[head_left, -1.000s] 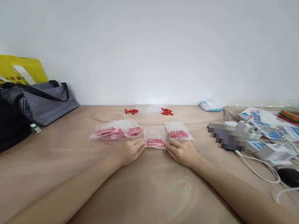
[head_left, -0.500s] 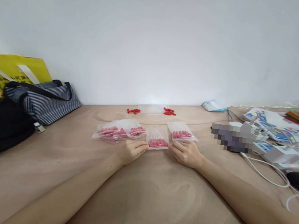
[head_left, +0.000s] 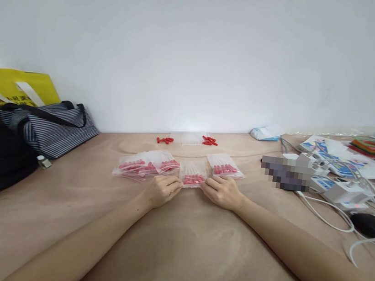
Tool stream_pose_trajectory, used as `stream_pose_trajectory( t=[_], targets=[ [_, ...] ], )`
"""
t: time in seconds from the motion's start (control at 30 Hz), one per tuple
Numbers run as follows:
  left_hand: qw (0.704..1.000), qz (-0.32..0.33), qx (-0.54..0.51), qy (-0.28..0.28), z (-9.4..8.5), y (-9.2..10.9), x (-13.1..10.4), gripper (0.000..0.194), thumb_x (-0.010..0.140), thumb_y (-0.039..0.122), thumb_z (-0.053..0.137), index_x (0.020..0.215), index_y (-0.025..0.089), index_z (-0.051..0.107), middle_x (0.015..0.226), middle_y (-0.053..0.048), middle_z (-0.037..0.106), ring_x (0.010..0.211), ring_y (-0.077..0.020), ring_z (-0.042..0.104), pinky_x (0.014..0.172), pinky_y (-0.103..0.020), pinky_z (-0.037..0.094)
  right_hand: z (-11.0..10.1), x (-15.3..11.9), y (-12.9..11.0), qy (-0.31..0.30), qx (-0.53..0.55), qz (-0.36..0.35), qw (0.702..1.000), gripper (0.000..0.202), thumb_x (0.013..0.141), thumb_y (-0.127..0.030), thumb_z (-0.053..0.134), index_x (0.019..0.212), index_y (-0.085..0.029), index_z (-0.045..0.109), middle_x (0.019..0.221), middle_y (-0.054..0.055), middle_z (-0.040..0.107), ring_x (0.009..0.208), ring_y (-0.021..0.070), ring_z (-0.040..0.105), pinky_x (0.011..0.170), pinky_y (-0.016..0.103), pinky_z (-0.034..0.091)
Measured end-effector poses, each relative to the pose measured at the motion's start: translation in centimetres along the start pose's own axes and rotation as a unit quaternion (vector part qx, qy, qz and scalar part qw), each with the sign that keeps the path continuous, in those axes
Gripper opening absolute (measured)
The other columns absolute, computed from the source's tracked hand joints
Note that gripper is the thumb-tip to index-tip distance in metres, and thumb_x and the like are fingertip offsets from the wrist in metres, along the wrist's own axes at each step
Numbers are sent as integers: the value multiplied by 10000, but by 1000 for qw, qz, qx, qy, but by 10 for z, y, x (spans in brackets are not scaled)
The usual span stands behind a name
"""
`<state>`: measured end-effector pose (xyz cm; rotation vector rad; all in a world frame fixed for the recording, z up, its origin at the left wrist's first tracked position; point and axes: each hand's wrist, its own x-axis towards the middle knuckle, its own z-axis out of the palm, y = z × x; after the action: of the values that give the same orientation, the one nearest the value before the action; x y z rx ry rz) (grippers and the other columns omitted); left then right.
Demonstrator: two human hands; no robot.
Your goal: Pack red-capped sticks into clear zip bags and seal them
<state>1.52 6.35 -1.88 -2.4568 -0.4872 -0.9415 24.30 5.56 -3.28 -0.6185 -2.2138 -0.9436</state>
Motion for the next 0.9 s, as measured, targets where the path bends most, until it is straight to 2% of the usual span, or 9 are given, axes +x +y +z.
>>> stream_pose_trajectory(
  t=[0.13, 0.27, 0.43, 0.6, 0.73, 0.9],
  targets=[
    [1000, -3, -4, -12, -1, 0, 1, 173, 839, 135, 465, 720, 131, 591, 681, -28, 656, 567, -113, 615, 516, -200, 486, 12, 13, -11, 4, 10, -7, 1000, 167, 839, -170, 458, 733, -160, 586, 639, 3, 557, 604, 101, 438, 510, 261, 235],
    [1000, -1, -6, 4, 1, -1, -1, 170, 845, 139, 464, 741, 133, 598, 696, -31, 665, 587, -117, 628, 531, -202, 499, 20, 22, -16, 8, 26, -7, 1000, 186, 845, -173, 448, 705, -161, 571, 638, 6, 552, 622, 105, 437, 513, 260, 243],
    [999, 17, 2, 33, 2, -2, -1, 121, 839, 142, 493, 815, 136, 612, 781, -41, 691, 662, -134, 653, 584, -222, 527, 23, 27, -18, 28, 46, -2, 999, 218, 838, -151, 448, 644, -156, 547, 608, 4, 531, 622, 105, 429, 515, 249, 261],
    [999, 32, 19, 26, 0, 1, 3, 143, 843, 112, 471, 831, 135, 611, 796, -33, 697, 669, -141, 657, 580, -239, 531, 23, 30, -18, 27, 49, -10, 998, 237, 847, -142, 422, 645, -156, 544, 609, 6, 531, 620, 104, 425, 506, 251, 254],
    [1000, 2, 15, 18, 0, 0, 1, 146, 845, 125, 468, 830, 142, 613, 778, -31, 692, 668, -141, 654, 597, -243, 532, 22, 28, -17, 12, 44, 1, 999, 205, 850, -176, 443, 684, -156, 561, 632, 9, 541, 634, 109, 424, 506, 258, 237],
    [999, -39, -22, 18, 3, -4, -6, 156, 861, 136, 456, 832, 135, 609, 759, -37, 678, 698, -125, 645, 628, -214, 533, 20, 21, -13, 24, 41, 16, 999, 162, 832, -163, 476, 706, -155, 577, 624, 4, 544, 637, 115, 416, 516, 257, 228]
  ],
)
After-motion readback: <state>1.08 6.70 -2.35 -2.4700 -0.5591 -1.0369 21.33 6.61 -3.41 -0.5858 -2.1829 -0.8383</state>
